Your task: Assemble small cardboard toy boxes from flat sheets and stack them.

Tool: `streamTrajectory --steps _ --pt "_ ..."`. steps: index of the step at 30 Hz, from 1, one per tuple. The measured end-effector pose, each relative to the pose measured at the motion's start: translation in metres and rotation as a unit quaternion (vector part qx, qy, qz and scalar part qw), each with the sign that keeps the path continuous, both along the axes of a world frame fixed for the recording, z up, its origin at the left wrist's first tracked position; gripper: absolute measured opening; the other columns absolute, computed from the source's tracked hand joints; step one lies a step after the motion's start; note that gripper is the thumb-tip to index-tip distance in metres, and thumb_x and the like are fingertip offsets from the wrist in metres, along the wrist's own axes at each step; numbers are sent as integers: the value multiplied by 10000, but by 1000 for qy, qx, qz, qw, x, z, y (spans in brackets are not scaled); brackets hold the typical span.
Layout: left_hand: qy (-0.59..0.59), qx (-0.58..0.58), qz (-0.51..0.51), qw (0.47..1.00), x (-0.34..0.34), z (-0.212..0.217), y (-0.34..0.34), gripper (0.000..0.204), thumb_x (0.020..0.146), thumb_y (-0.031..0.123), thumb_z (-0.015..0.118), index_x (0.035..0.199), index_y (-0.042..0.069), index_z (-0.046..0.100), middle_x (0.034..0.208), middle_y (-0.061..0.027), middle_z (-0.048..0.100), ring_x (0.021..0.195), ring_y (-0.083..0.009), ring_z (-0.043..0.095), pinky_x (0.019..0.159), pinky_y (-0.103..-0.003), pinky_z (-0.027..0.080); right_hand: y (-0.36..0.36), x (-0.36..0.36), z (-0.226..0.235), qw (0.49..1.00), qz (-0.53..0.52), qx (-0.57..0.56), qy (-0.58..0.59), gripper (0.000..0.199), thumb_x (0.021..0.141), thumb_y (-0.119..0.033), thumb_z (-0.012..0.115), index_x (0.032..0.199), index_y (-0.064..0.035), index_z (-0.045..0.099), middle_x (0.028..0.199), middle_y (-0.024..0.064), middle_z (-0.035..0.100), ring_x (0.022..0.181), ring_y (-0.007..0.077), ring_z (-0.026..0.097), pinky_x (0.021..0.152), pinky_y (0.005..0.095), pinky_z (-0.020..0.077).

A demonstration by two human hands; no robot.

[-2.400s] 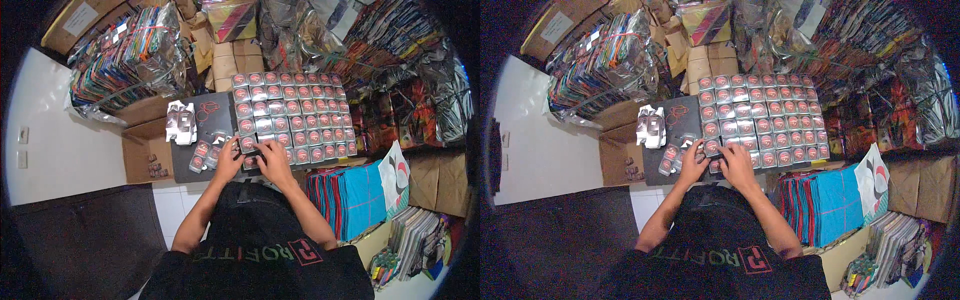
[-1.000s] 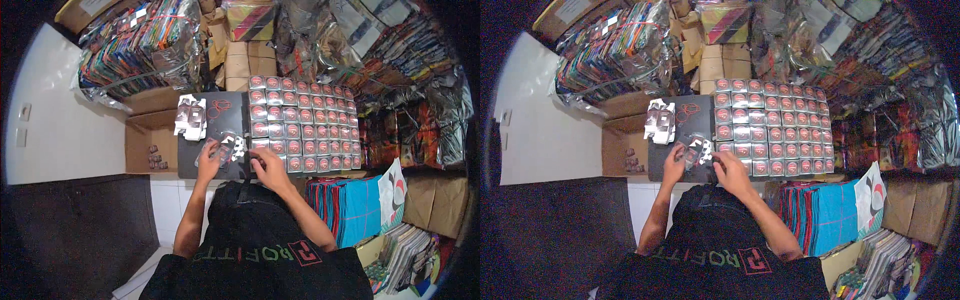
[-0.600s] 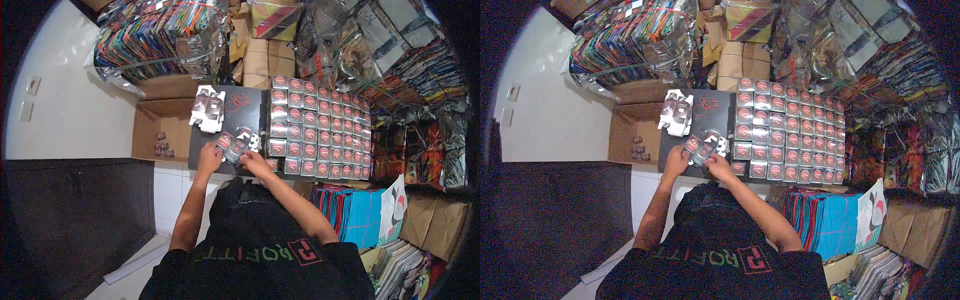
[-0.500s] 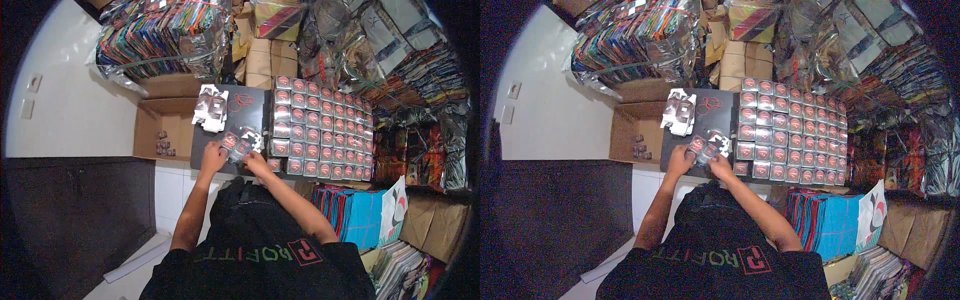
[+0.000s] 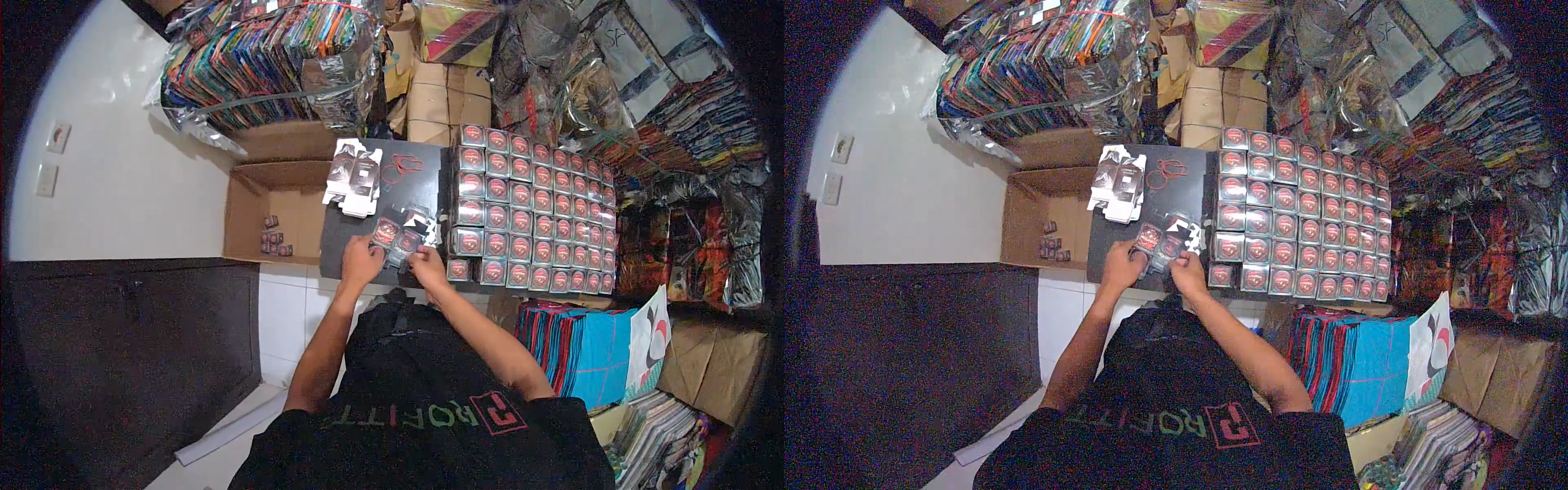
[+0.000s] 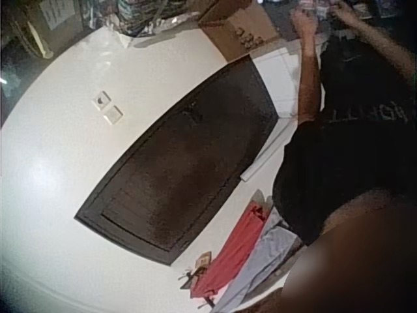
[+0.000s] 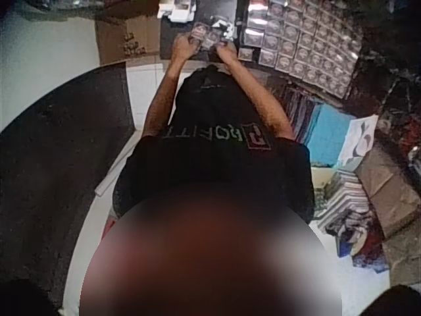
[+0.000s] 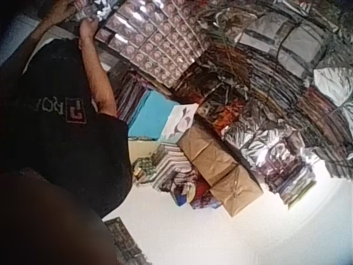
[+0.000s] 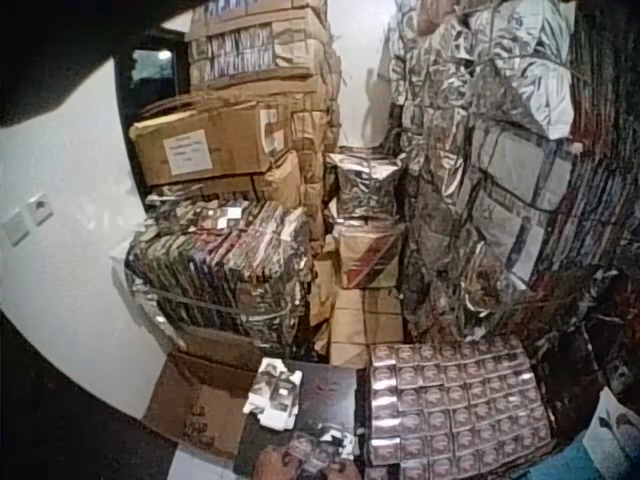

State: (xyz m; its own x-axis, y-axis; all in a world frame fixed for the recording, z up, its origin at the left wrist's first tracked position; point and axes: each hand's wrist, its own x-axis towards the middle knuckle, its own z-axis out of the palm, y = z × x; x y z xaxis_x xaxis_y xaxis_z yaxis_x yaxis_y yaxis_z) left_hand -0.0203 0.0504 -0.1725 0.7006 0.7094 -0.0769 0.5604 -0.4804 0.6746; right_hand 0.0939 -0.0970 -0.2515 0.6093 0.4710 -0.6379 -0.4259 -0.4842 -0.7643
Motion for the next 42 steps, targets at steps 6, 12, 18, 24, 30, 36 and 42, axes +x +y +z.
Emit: streamTrajectory --steps 6,12,18,24,30,36,42 --pt "30 -32 13 999 0 -8 4 369 822 245 676 1116 33 746 1011 -259 706 1037 -441 649 925 -505 520 3 -3 20 996 11 -13 -87 480 898 -150 722 1312 2 533 1062 78 647 953 174 620 858 314 507" --pt "38 -55 38 997 -1 -10 0 348 822 247 681 1091 37 750 978 -238 714 1006 -438 649 888 -500 517 4 0 49 996 29 -24 -85 495 885 -172 739 1307 -5 541 1085 88 645 973 181 620 874 326 509" --pt "28 -41 7 999 3 -1 -5 427 836 268 706 1168 -1 715 1062 -260 702 1016 -440 657 925 -487 525 0 2 32 986 49 -19 -159 454 864 -214 741 1233 -18 564 1004 139 695 905 229 684 854 372 540" --pt "-6 -92 81 992 -15 -12 -8 420 855 245 720 1182 -16 690 1013 -212 720 1070 -351 667 915 -443 540 4 -4 68 975 25 65 -209 287 908 -82 693 1168 -23 585 881 67 667 754 150 641 715 319 532" --pt "-74 -371 74 923 -23 11 -10 393 997 217 695 1271 -52 615 1180 -141 674 1071 -163 666 845 -298 562 -1 -7 114 961 25 240 -133 184 954 -56 661 1122 -30 592 857 4 649 750 57 592 680 237 499" --pt "-209 -409 -3 888 -6 88 -20 1048 940 242 781 1638 74 16 1443 -196 476 1193 -261 611 965 -400 537 -18 5 174 950 115 237 -169 236 962 -49 668 1190 -1 634 993 14 672 894 77 626 813 237 508" --pt "-333 -524 -6 784 17 101 -22 714 1090 318 511 1626 160 67 1356 -196 578 1183 -315 649 1000 -461 547 -33 22 233 893 205 273 -292 287 932 -100 702 1203 -5 693 1084 120 718 1013 219 677 923 352 518"
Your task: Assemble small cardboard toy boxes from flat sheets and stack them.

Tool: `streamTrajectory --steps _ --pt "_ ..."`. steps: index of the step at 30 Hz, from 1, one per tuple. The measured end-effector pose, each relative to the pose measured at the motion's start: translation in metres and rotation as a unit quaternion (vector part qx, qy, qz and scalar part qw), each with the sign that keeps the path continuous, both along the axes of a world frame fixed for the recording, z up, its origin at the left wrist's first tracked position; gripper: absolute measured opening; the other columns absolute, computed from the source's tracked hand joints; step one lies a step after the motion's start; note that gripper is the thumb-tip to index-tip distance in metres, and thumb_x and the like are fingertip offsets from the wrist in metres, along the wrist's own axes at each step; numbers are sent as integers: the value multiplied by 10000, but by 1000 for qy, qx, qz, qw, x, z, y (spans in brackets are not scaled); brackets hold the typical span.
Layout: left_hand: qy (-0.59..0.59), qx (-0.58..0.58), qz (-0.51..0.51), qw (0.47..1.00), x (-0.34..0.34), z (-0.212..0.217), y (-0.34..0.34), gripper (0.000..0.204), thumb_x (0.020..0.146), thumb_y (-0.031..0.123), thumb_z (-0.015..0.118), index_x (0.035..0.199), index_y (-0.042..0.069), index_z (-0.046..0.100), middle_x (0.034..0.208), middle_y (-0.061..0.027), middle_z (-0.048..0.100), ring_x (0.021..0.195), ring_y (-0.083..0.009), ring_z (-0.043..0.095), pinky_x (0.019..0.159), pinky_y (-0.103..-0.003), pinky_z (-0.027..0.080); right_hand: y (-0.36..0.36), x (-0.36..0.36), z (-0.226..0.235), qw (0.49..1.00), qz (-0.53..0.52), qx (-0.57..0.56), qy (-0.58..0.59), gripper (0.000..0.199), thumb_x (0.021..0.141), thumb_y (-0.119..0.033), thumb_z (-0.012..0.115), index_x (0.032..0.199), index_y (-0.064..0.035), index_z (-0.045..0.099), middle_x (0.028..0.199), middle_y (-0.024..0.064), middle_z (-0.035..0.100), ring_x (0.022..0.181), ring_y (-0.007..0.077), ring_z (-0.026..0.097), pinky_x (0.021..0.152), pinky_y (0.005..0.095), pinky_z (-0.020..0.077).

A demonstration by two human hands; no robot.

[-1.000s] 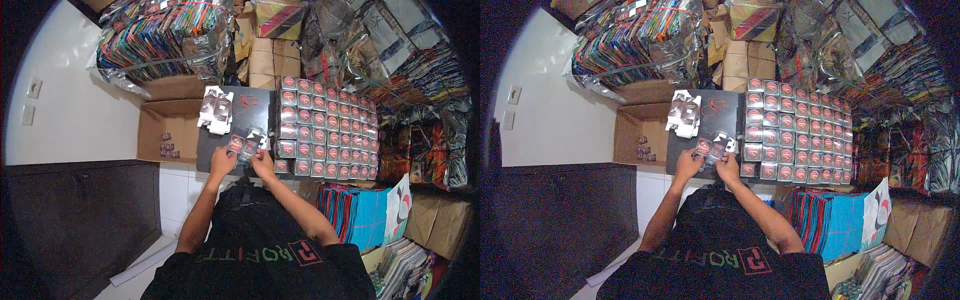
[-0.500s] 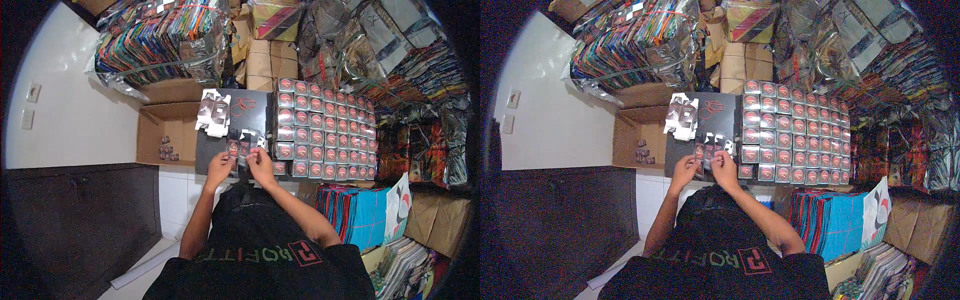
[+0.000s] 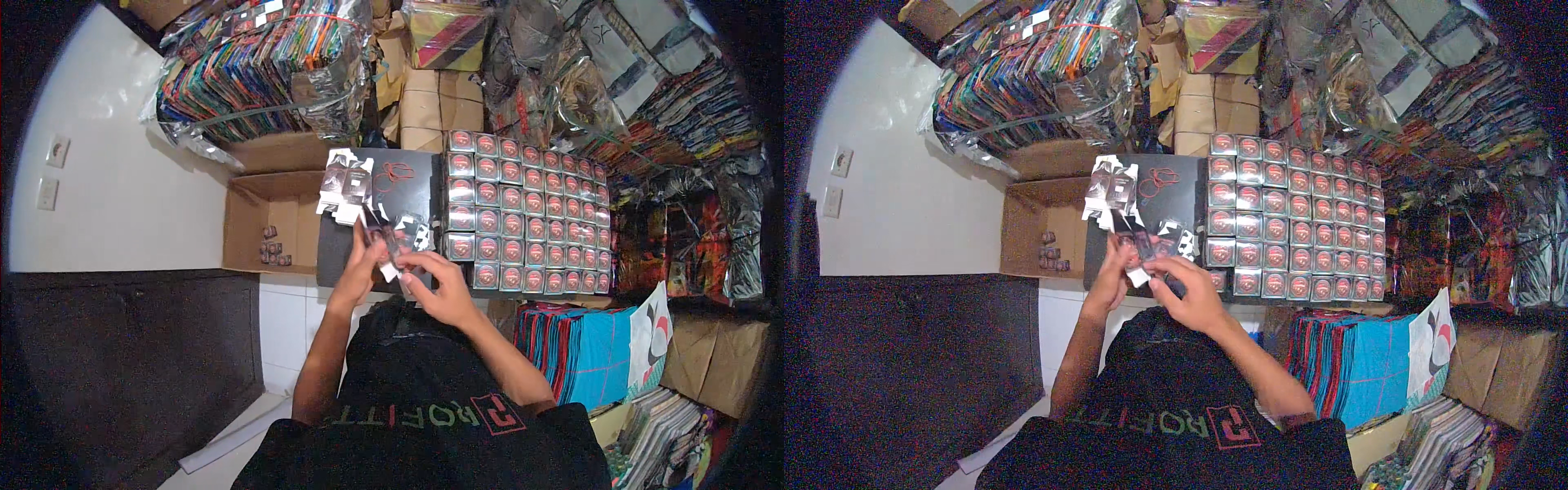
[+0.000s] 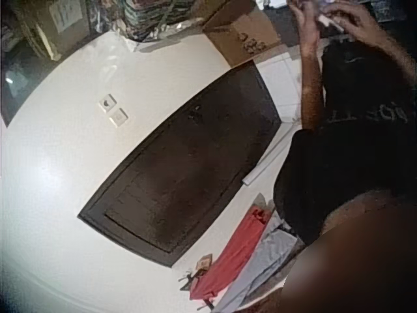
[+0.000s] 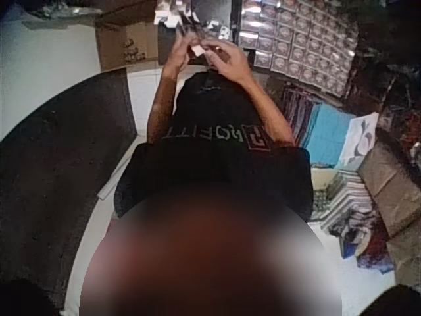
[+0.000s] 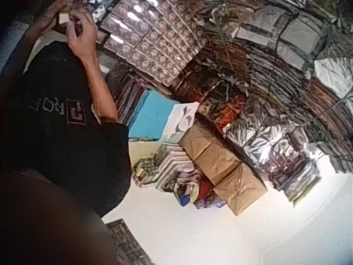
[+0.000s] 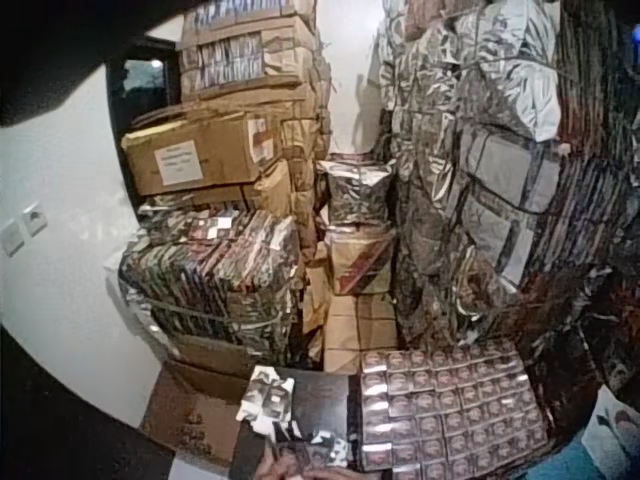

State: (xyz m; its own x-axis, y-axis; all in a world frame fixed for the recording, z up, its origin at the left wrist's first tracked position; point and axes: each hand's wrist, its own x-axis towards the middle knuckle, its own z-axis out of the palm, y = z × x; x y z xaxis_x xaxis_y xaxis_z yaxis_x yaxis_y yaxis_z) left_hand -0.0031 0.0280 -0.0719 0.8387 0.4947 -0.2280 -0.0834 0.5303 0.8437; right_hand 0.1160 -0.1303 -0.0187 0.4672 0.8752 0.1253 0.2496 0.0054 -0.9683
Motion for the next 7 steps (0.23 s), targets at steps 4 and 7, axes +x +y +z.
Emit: streamTrajectory --steps 4,7 --pt "-78 -121 -6 990 10 5 -3 548 1083 472 477 1470 106 344 1378 -201 587 1206 -362 652 993 -506 570 -15 10 8 998 -7 19 -60 297 921 -124 711 1203 -32 710 1124 155 714 1077 287 677 983 393 504" --pt "-104 -139 -15 985 17 11 -8 558 1080 488 473 1481 118 357 1368 -197 598 1211 -359 650 982 -506 572 -26 11 18 997 3 -25 -78 300 929 -197 731 1208 -89 730 1226 146 687 1188 269 625 1060 401 457"
